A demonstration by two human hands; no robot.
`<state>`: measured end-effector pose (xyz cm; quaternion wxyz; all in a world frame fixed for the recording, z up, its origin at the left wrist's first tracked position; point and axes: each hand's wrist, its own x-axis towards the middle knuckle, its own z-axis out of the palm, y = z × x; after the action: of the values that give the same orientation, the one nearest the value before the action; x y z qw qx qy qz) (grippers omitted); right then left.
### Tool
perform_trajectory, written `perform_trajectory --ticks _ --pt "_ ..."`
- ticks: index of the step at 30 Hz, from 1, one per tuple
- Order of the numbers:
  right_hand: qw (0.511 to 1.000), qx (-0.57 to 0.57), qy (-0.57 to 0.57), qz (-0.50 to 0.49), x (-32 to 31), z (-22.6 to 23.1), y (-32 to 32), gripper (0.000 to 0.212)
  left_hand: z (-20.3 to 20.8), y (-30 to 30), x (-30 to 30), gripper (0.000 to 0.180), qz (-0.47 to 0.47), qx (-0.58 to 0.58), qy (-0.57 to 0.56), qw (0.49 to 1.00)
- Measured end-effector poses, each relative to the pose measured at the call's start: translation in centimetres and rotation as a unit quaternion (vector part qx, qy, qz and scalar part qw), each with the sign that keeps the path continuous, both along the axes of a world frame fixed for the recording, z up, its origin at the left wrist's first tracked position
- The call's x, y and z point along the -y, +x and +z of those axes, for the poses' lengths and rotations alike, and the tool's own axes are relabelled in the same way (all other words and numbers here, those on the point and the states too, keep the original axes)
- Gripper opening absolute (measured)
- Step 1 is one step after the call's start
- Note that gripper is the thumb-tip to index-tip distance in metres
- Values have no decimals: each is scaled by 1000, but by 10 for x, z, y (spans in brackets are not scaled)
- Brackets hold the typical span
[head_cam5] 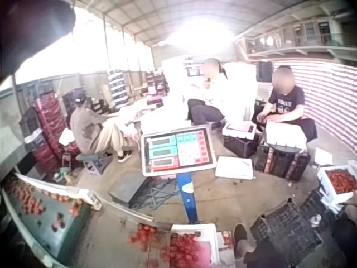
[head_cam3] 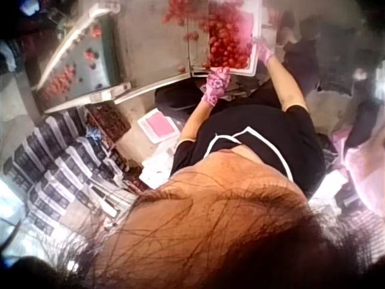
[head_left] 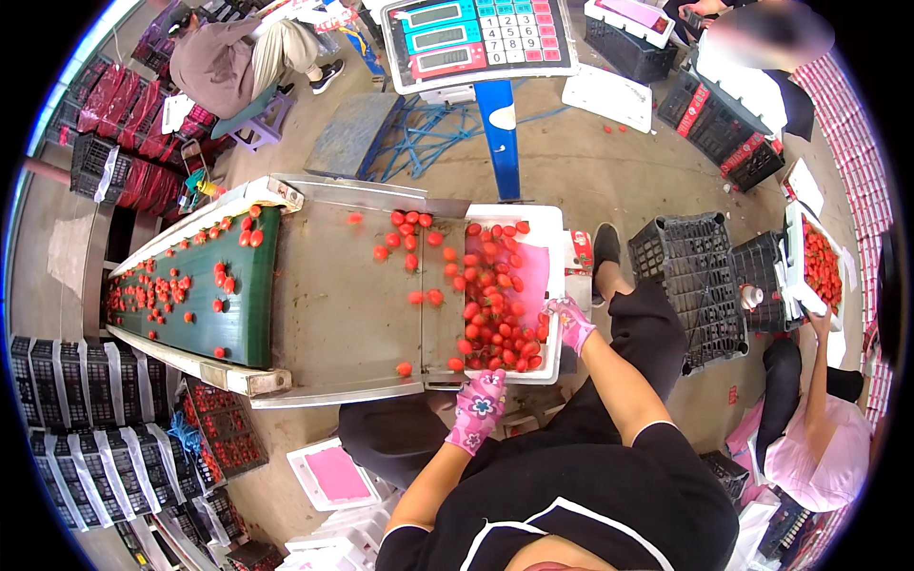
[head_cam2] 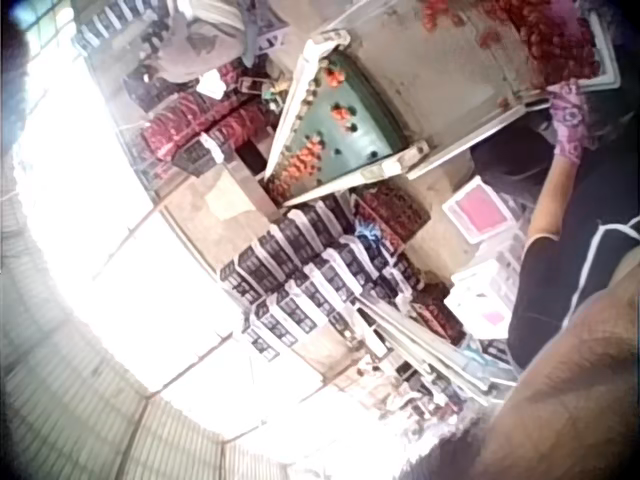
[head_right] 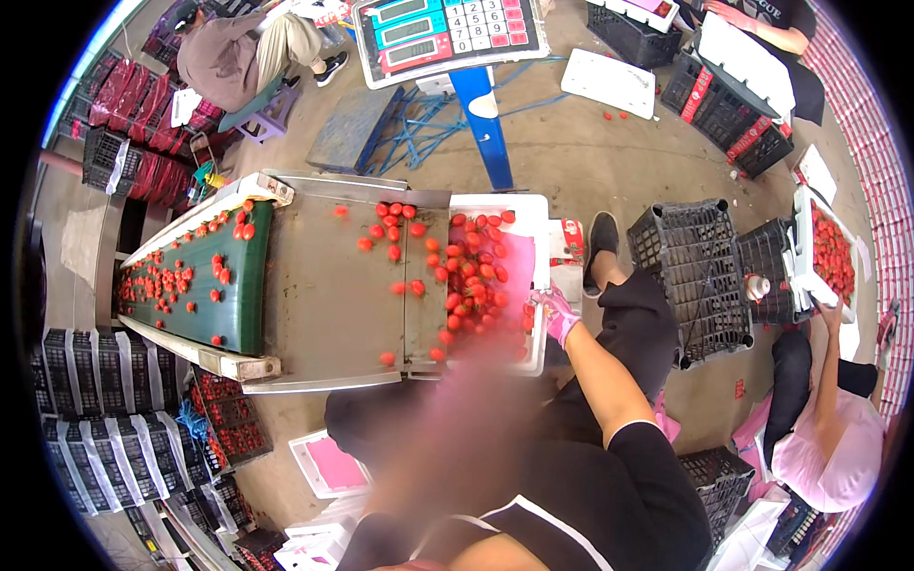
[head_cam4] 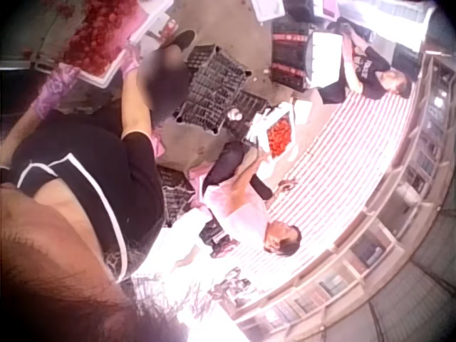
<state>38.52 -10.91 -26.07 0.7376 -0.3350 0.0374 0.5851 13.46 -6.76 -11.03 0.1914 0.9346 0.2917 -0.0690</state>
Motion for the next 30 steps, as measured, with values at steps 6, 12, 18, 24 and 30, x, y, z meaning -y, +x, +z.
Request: perform_trajectory --ticks 6,12,18,24,30 --pt "994 42 -85 45 -1 31 3 14 3 2 4 30 6 -16 0 1000" --pt "995 59 -80 21 -2 29 5 23 4 9 7 27 -5 -32 26 999" --pt "999 34 -19 -18 -1 -14 13 34 0 15 5 26 -20 -40 13 999" --pt "997 16 -55 -47 -1 -14 13 35 1 23 8 20 -4 -41 2 999" --pt "997 32 -55 -40 -6 -16 11 28 -18 19 9 16 -10 -89 6 996"
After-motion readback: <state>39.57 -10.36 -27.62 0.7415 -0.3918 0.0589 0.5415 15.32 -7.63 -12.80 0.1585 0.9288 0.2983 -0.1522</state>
